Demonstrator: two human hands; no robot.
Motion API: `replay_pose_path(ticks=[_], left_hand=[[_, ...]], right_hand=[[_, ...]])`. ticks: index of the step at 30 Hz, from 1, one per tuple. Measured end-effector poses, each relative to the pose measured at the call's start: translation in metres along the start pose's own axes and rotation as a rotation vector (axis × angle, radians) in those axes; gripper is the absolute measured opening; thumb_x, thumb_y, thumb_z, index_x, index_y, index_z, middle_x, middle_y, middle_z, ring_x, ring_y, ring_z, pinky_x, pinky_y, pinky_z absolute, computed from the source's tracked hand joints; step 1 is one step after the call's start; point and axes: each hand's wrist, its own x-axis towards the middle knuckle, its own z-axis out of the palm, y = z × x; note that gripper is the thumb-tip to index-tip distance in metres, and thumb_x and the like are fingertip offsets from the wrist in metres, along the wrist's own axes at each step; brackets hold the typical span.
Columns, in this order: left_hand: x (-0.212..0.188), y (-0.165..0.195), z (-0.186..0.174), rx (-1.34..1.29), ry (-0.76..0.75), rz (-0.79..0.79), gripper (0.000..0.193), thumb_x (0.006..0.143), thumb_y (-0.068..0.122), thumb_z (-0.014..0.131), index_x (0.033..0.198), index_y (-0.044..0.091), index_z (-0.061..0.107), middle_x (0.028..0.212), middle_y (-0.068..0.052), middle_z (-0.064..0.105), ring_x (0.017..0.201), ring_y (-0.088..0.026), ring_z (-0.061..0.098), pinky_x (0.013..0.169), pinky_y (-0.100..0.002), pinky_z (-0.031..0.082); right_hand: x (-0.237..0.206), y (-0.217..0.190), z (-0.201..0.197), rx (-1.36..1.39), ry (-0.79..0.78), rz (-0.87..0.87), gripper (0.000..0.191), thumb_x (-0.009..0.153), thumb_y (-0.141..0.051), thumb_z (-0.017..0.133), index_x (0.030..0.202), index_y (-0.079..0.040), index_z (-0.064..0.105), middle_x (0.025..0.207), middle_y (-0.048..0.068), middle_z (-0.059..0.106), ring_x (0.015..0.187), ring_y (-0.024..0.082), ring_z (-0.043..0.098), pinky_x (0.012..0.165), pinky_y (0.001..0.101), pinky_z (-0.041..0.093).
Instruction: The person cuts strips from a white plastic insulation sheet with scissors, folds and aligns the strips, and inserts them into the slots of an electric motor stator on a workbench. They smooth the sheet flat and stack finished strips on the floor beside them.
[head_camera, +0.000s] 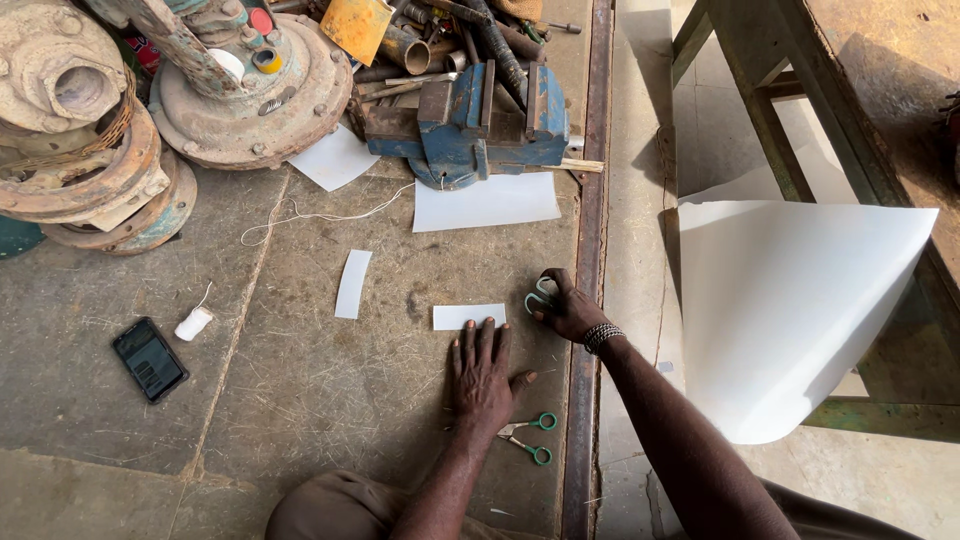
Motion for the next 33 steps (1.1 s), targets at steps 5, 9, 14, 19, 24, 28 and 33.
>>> replay_pose_path(ticks=[5, 9, 14, 19, 24, 28, 33], left_hand=[[0.004, -0.008, -0.005, 0.049, -0.071, -0.003, 0.093, 0.087, 0.073, 0.054, 0.157, 0.015, 0.033, 0.165, -0.015, 0.02, 0.152, -0.049, 0.002, 0.119, -0.069, 0.0], [0.009, -0.021, -0.011, 0.044, -0.224, -0.073, 0.092, 0.082, 0.078, 0.059, 0.155, 0.028, 0.035, 0.17, -0.019, 0.006, 0.156, -0.045, -0.005, 0.119, -0.071, -0.006], [0.011, -0.029, -0.018, 0.016, -0.17, -0.069, 0.1, 0.077, 0.076, 0.065, 0.158, 0.029, 0.031, 0.169, -0.018, 0.002, 0.154, -0.044, -0.007, 0.115, -0.074, -0.009], [0.026, -0.036, -0.022, -0.047, -0.258, -0.101, 0.103, 0.076, 0.077, 0.064, 0.16, 0.03, 0.027, 0.17, -0.017, -0.003, 0.154, -0.044, -0.01, 0.117, -0.072, -0.01], [0.032, -0.038, -0.021, -0.059, -0.338, -0.124, 0.112, 0.072, 0.08, 0.067, 0.162, 0.03, 0.022, 0.17, -0.018, -0.008, 0.154, -0.045, -0.014, 0.117, -0.069, -0.012], [0.022, -0.031, -0.026, -0.012, -0.35, -0.137, 0.115, 0.071, 0.082, 0.067, 0.162, 0.031, 0.021, 0.17, -0.017, -0.008, 0.155, -0.045, -0.014, 0.118, -0.07, -0.011], [0.018, -0.029, -0.033, 0.009, -0.413, -0.132, 0.119, 0.069, 0.084, 0.067, 0.164, 0.033, 0.015, 0.17, -0.019, -0.014, 0.153, -0.047, -0.016, 0.117, -0.071, -0.011]], right_hand=[[0.002, -0.009, 0.01, -0.103, -0.036, -0.052, 0.073, 0.083, -0.033, 0.08, 0.141, -0.023, 0.038, 0.13, 0.017, 0.066, 0.12, 0.035, 0.066, 0.099, 0.046, 0.056], [0.016, -0.023, 0.032, -0.209, -0.072, -0.171, 0.062, 0.09, -0.031, 0.074, 0.142, -0.026, 0.042, 0.138, 0.014, 0.06, 0.122, 0.036, 0.064, 0.097, 0.0476, 0.056], [0.04, -0.026, 0.042, -0.395, -0.187, -0.155, 0.065, 0.089, -0.027, 0.073, 0.145, -0.027, 0.04, 0.135, 0.013, 0.058, 0.115, 0.037, 0.065, 0.093, 0.0523, 0.054], [0.053, -0.028, 0.048, -0.518, -0.175, -0.087, 0.062, 0.088, -0.026, 0.073, 0.142, -0.031, 0.044, 0.129, 0.011, 0.058, 0.112, 0.036, 0.066, 0.093, 0.06, 0.047], [0.07, -0.03, 0.053, -0.509, -0.11, 0.073, 0.07, 0.084, -0.024, 0.075, 0.145, -0.031, 0.042, 0.126, 0.012, 0.058, 0.11, 0.037, 0.066, 0.094, 0.0629, 0.047], [0.065, -0.028, 0.054, -0.477, -0.072, 0.061, 0.067, 0.085, -0.021, 0.075, 0.144, -0.029, 0.043, 0.128, 0.014, 0.058, 0.114, 0.039, 0.065, 0.092, 0.0609, 0.049], [0.045, -0.022, 0.047, -0.2, -0.099, -0.358, 0.065, 0.085, -0.028, 0.072, 0.141, -0.02, 0.04, 0.128, 0.014, 0.062, 0.118, 0.039, 0.065, 0.092, 0.0484, 0.056]])
